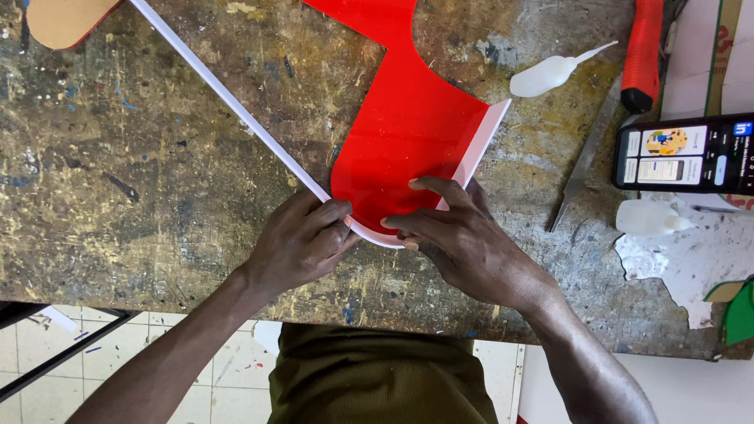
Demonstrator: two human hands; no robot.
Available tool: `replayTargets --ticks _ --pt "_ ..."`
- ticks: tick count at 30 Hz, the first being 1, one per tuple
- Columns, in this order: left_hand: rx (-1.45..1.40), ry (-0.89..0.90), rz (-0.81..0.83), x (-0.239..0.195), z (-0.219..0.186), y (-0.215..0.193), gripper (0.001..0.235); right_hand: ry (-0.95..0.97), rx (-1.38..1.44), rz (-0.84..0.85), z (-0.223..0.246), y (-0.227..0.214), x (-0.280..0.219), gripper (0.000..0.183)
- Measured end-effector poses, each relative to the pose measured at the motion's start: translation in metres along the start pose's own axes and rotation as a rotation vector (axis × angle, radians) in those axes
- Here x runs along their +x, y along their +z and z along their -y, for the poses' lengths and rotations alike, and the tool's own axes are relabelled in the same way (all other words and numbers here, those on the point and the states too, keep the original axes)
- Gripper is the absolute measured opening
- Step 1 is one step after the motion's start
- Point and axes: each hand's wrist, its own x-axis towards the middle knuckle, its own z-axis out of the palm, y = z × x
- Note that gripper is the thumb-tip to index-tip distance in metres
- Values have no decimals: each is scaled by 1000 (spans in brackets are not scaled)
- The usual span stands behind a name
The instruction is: The person applies glue from a small bottle along the edge of a red foam cutout and presses a white strip onto it. They repeat this process along the curved edge, smoothing the strip into place.
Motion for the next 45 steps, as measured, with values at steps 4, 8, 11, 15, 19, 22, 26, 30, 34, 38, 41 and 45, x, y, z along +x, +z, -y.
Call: replayTargets --ticks 4,8,11,15,19,22,26,30,34,38,41,45 --pt "-15 -1 2 8 -2 -5 51 -9 -37 -2 3 -2 2 64" --pt "18 4 -2 8 -3 -5 53 -4 -35 -8 3 -4 1 68" --pt "4 -3 -16 6 -4 -4 50 -4 -76 -10 2 -3 2 68" --pt "12 -10 -23 4 -3 -3 45 -12 -107 2 -1 -1 1 72" --pt "71 25 14 11 -5 -6 39 14 -86 0 1 -1 2 69" --pt "81 24 33 13 -5 -9 38 -10 -118 -21 0 0 0 57" --pt "-1 11 27 9 -4 -4 35 -30 -129 -30 -2 1 -1 55" --pt "-6 18 16 8 -4 -3 35 -24 -103 -18 -1 -1 0 62" --pt "-23 17 21 8 -5 -3 32 -24 -91 0 0 -1 0 72" --pt "-13 14 28 9 -5 -3 31 -27 -83 -1 3 -4 0 66" --pt "1 36 17 9 -4 -2 41 48 60 -16 5 -6 -1 63" --pt "-7 27 23 10 -4 -4 42 -29 -206 -76 2 16 -5 59"
